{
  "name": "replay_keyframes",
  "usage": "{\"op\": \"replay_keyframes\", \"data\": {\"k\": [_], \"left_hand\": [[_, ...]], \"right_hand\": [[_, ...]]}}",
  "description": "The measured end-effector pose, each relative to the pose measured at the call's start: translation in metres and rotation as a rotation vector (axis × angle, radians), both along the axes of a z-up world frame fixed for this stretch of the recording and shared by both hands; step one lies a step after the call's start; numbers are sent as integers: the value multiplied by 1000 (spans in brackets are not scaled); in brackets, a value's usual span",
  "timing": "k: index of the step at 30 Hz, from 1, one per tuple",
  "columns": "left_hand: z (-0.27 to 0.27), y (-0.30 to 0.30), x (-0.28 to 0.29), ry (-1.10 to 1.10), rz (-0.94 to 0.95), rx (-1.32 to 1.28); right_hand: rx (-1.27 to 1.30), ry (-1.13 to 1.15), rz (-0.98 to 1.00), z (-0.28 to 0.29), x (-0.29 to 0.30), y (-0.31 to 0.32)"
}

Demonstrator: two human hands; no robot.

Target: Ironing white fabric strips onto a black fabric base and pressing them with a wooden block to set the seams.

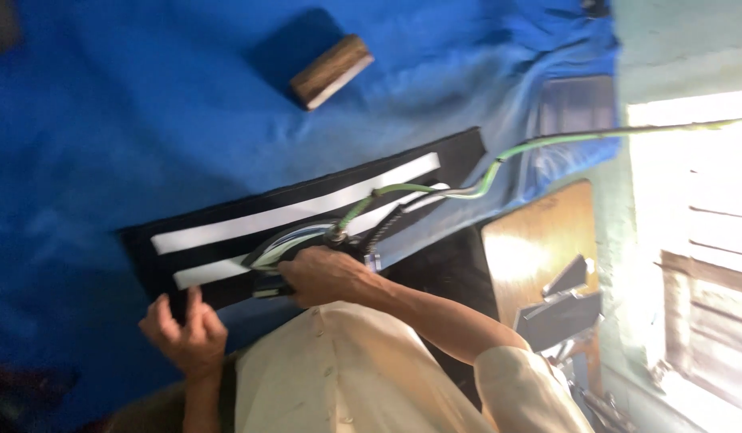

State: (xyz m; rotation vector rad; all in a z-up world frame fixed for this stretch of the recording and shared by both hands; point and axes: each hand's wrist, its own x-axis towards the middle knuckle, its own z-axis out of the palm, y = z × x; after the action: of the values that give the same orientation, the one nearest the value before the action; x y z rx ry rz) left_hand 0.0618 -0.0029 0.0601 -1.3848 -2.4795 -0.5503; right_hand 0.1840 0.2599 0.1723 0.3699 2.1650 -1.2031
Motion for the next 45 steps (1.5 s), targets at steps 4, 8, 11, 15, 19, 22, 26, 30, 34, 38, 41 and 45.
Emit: {"op": "replay_keyframes", "data": {"k": [4,8,11,15,19,22,26,30,34,38,41,45], "left_hand": [[-45,-24,-6,128,80,-2],[-51,-32,-4,105,153,-23],[-58,-36,-2,46,184,-24],[-57,-39,0,-8,197,-58],[-61,-41,-3,-76,200,-48],[-52,-38,-10,-70,179,-49],[-52,-39,-21,-64,141,-7],[-51,-43,-27,-87,119,-7],[-62,-51,-29,-104,118,-33],[-56,-51,-34,-134,99,-62],[-53,-48,-42,-152,83,-112],[-42,-44,-54,-164,69,-142]], "right_hand": [[141,-113,-58,-5,-12,-14],[152,-127,12,7,-20,-15],[162,-128,-16,13,-23,-16],[179,-195,6,10,-22,-18],[150,-264,-21,-1,-11,-12],[172,-336,-40,1,-1,-1],[154,-365,-113,7,17,13],[177,-377,-115,1,24,14],[183,-304,-60,-5,16,3],[191,-226,16,-15,5,-15],[205,-164,14,-13,-11,-33],[162,-154,-40,-13,-39,-57]]}}
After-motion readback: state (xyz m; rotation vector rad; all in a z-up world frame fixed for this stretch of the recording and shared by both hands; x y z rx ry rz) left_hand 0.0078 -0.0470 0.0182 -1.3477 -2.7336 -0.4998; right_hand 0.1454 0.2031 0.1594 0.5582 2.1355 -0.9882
